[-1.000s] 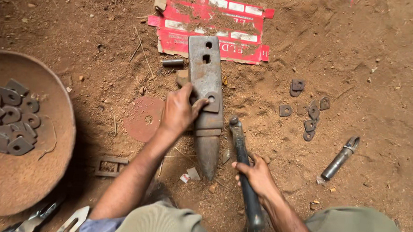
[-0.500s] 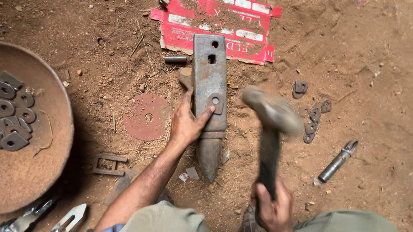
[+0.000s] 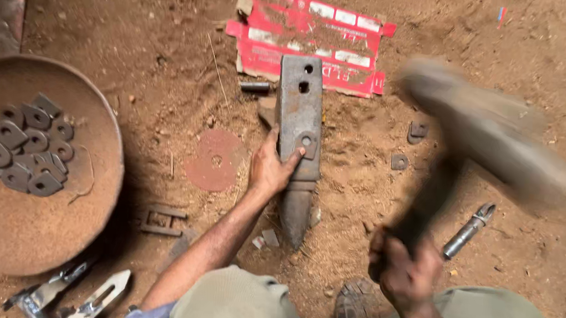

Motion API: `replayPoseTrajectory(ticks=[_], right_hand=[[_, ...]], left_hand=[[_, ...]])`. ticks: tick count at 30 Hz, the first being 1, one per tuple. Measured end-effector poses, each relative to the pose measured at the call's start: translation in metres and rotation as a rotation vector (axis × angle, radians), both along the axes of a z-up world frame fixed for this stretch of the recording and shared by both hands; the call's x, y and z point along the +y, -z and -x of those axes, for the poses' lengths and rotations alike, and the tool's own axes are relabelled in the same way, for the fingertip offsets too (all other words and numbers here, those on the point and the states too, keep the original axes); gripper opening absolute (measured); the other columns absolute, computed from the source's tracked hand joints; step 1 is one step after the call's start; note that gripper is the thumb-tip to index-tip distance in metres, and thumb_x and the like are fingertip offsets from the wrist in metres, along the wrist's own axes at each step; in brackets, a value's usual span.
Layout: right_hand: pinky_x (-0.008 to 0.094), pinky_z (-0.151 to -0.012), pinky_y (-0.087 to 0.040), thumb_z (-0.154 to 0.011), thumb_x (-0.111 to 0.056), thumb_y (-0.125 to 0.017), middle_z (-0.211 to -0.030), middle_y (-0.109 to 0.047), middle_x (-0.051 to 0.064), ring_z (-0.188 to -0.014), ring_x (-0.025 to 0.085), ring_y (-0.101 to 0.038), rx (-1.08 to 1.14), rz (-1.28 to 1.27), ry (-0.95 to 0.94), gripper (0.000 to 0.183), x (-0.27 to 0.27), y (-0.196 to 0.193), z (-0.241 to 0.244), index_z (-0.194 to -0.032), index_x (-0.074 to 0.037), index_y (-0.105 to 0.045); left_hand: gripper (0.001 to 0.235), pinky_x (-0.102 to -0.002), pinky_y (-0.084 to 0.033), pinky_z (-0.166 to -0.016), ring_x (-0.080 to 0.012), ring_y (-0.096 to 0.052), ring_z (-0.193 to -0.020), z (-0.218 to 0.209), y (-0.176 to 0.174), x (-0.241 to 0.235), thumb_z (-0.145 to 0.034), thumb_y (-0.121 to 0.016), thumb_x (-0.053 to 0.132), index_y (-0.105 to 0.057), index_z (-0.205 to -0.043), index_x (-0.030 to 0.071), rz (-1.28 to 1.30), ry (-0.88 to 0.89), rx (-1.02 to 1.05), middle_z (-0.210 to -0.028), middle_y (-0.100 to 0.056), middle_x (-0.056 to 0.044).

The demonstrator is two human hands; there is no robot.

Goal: The person uses a hammer to repeatedly strike small metal components against an anvil, adjusting the position of the metal pieces between strikes.

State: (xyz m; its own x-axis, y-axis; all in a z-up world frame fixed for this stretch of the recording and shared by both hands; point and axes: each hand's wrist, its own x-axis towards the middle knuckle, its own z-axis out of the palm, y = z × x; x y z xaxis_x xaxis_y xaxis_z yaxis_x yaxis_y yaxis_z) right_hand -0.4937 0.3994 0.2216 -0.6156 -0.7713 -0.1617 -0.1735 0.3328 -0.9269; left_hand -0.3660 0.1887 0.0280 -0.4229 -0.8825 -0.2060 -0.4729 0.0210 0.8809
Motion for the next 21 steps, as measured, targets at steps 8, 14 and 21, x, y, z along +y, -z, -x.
replayPoseTrajectory(ticks=[8, 14, 21], right_hand=[[0.028, -0.039, -0.046, -0.099, -0.039, -0.056, -0.063, -0.057, 0.002, -0.049, 0.011, -0.056, 0.167, -0.427, -0.189, 0.035, 0.0, 0.045, 0.013, -0.1, -0.005, -0.062], [0.028, -0.036, -0.05, -0.102, -0.045, -0.053, -0.062, -0.06, 0.001, -0.044, 0.009, -0.057, -0.04, -0.113, -0.06, 0.04, 0.014, 0.018, 0.022, -0.091, -0.007, -0.056], [0.028, -0.042, -0.049, -0.102, -0.047, -0.056, -0.066, -0.063, 0.007, -0.049, 0.011, -0.061, -0.059, -0.104, -0.035, 0.046, 0.04, 0.037, 0.006, -0.09, -0.003, -0.058]], left_hand=[[0.09, -0.048, -0.063, -0.082, -0.0345, -0.076, -0.093, 0.002, 0.002, 0.0, -0.086, -0.08, 0.041, -0.037, -0.152, -0.003, -0.197, -0.002, -0.052, -0.126, -0.068, -0.027], [0.085, -0.062, -0.052, -0.1, -0.0452, -0.056, -0.127, 0.003, -0.003, 0.013, -0.08, -0.084, 0.043, -0.045, -0.14, -0.003, 0.183, -0.022, 0.035, -0.149, -0.044, -0.03], [0.073, -0.066, -0.03, -0.117, -0.0485, -0.02, -0.155, -0.002, 0.014, 0.009, -0.084, -0.085, 0.041, -0.044, -0.143, 0.027, 0.444, 0.191, -0.152, -0.17, -0.017, -0.027]])
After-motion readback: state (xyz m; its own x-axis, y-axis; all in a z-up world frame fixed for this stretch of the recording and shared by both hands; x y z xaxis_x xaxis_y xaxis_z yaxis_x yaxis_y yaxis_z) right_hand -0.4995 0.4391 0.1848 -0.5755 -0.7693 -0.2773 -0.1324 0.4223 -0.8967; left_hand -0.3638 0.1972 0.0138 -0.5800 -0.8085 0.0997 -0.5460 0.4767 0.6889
